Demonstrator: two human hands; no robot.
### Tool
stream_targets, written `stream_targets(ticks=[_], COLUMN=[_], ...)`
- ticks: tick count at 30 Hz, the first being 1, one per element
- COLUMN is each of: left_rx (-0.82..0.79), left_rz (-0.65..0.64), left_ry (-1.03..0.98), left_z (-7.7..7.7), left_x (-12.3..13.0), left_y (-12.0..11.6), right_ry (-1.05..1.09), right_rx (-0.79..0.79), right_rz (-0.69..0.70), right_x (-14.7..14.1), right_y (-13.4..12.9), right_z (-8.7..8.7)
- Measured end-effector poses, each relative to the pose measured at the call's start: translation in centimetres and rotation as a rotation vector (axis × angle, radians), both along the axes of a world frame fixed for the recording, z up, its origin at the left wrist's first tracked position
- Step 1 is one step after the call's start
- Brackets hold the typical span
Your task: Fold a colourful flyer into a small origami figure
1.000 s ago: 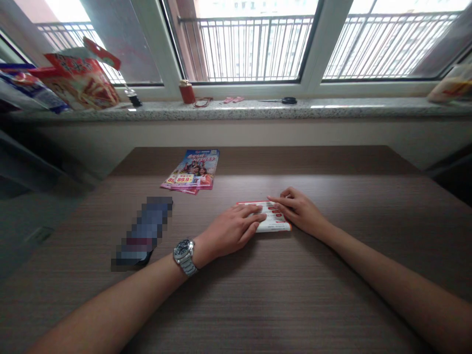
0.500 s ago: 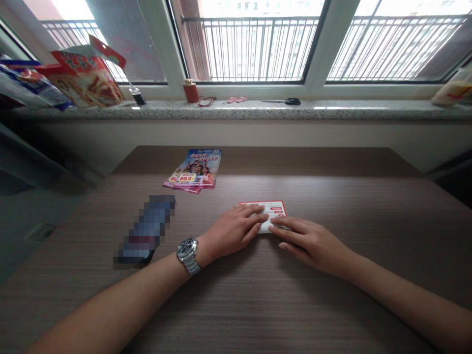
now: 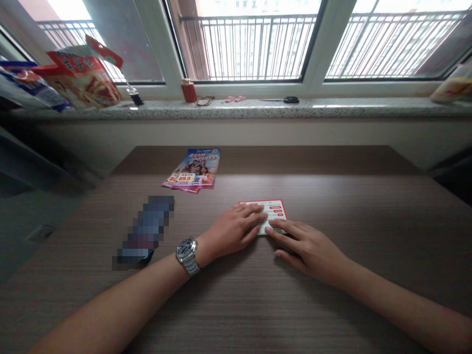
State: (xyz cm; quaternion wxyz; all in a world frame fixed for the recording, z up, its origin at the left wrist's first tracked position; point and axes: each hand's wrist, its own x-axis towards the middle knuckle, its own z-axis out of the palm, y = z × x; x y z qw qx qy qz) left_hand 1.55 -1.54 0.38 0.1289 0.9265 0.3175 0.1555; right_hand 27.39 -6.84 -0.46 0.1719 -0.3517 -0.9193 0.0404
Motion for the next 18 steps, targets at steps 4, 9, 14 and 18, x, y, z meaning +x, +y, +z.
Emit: stream_targets(ticks=[4,9,14,18], left_rx=[0.008,0.007,0.005,0.014], left_rz=[-0.003,0.001,0.001,-0.007], left_ry=[-0.011,0.002,0.031,0.037], left_z=[-0.01,-0.07,-0.12,-0.37], left_x=[-0.01,-0.04,-0.04,-0.15], left_y=[0.0,-0.01,0.08,0.23], right_ry=[0.01,-0.034,-0.087,-0.097], right_rx=[-0.001,0.001,0.006,0.001], right_rz=[-0.006,-0.01,-0.009,0.016], right_x=[-0.07,-0.03,0.07,0.24], right_y=[-0.25,-0.41,-0.38,-0.31], right_z=[0.06,-0.01,-0.15,-0.07])
